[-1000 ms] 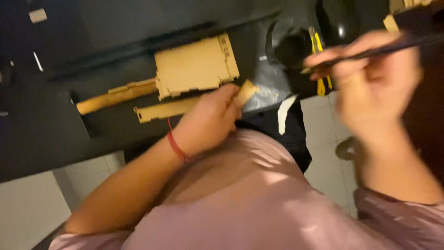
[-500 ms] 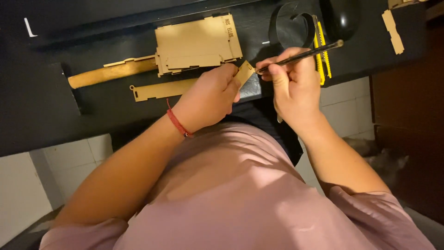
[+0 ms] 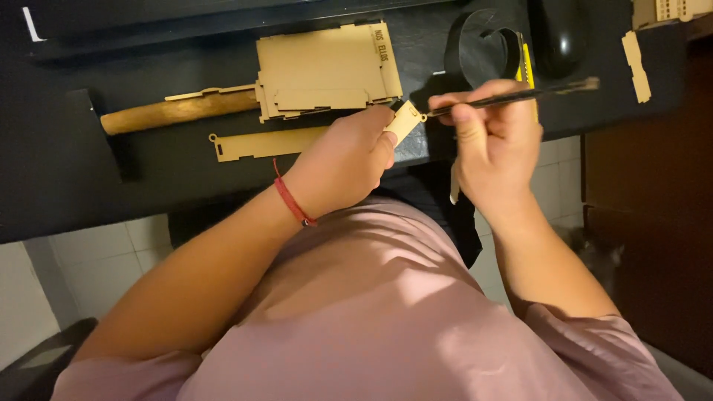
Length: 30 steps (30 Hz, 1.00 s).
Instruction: The person assembles a wooden model kit by popping out pre-cut pieces from a laser-cut sheet. They use a small metal tool to pry out the pieces and a yellow utility knife to clean the edges. The person also uses a hammer to tap pieces into place.
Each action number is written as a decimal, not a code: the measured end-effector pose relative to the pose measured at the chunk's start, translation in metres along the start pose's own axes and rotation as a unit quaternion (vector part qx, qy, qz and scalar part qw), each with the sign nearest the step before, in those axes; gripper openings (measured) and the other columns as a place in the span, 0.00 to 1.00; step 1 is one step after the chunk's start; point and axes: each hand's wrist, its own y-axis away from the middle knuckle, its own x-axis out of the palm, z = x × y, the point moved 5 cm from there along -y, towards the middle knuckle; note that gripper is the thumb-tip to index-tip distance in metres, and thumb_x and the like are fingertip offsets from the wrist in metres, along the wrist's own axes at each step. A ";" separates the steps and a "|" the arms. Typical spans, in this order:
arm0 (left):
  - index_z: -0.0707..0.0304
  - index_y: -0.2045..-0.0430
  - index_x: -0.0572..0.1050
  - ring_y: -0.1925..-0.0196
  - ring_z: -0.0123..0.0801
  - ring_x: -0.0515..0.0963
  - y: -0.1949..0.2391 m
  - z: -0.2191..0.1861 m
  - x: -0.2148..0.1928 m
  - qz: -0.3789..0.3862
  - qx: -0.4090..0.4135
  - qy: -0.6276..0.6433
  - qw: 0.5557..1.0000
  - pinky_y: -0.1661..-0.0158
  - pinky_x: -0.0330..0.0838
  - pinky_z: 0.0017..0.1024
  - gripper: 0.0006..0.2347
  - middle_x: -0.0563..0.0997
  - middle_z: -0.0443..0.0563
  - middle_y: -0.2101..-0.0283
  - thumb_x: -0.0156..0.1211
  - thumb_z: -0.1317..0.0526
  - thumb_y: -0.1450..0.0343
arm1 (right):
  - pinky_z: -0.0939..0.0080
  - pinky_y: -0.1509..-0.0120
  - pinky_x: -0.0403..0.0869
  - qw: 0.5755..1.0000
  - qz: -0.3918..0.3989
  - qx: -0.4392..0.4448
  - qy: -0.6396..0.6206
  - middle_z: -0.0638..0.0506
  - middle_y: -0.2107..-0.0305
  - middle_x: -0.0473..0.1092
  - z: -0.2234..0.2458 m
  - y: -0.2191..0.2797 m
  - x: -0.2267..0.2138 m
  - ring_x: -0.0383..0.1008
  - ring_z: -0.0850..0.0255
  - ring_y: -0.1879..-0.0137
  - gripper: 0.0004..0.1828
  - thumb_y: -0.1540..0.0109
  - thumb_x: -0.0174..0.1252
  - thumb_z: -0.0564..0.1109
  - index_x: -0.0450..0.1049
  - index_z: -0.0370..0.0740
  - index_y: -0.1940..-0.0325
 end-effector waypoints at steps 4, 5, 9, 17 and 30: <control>0.71 0.67 0.73 0.80 0.38 0.83 -0.001 -0.001 0.000 -0.011 0.011 0.017 1.000 0.83 0.72 0.27 0.12 0.75 0.56 0.81 0.42 0.62 0.26 | 0.53 0.53 0.78 0.999 0.000 -0.026 0.020 0.29 0.62 0.74 0.010 -0.004 0.000 0.79 0.45 0.57 0.10 0.28 0.48 0.39 0.56 0.28 0.53; 0.69 0.68 0.74 0.81 0.35 0.82 -0.001 -0.001 0.001 -0.006 0.012 0.008 1.000 0.83 0.71 0.25 0.11 0.75 0.52 0.81 0.42 0.61 0.26 | 0.53 0.53 0.78 1.000 0.006 -0.026 0.016 0.30 0.61 0.74 0.008 -0.004 0.003 0.79 0.47 0.56 0.09 0.27 0.48 0.39 0.57 0.29 0.53; 0.67 0.71 0.73 0.82 0.34 0.81 0.002 -0.003 -0.001 -0.007 0.020 -0.011 1.000 0.84 0.70 0.24 0.11 0.75 0.51 0.82 0.42 0.61 0.26 | 0.51 0.59 0.77 0.996 0.030 -0.045 0.074 0.32 0.64 0.76 0.007 -0.005 0.012 0.81 0.43 0.60 0.09 0.28 0.51 0.38 0.60 0.28 0.56; 0.62 0.78 0.57 0.75 0.41 0.59 0.010 -0.016 -0.002 0.027 0.015 -0.051 0.998 0.72 0.53 0.42 0.10 0.67 0.52 0.77 0.43 0.61 0.25 | 0.54 0.47 0.78 0.999 -0.032 -0.032 0.018 0.31 0.62 0.69 0.033 0.000 -0.016 0.79 0.42 0.51 0.06 0.25 0.45 0.37 0.53 0.36 0.50; 0.60 0.78 0.60 0.73 0.40 0.65 0.013 -0.029 -0.010 0.034 0.021 -0.017 0.999 0.70 0.56 0.40 0.09 0.71 0.51 0.76 0.39 0.60 0.27 | 0.59 0.49 0.80 0.995 0.018 -0.030 0.094 0.41 0.59 0.75 0.017 -0.001 0.016 0.80 0.51 0.52 0.04 0.28 0.49 0.35 0.61 0.34 0.54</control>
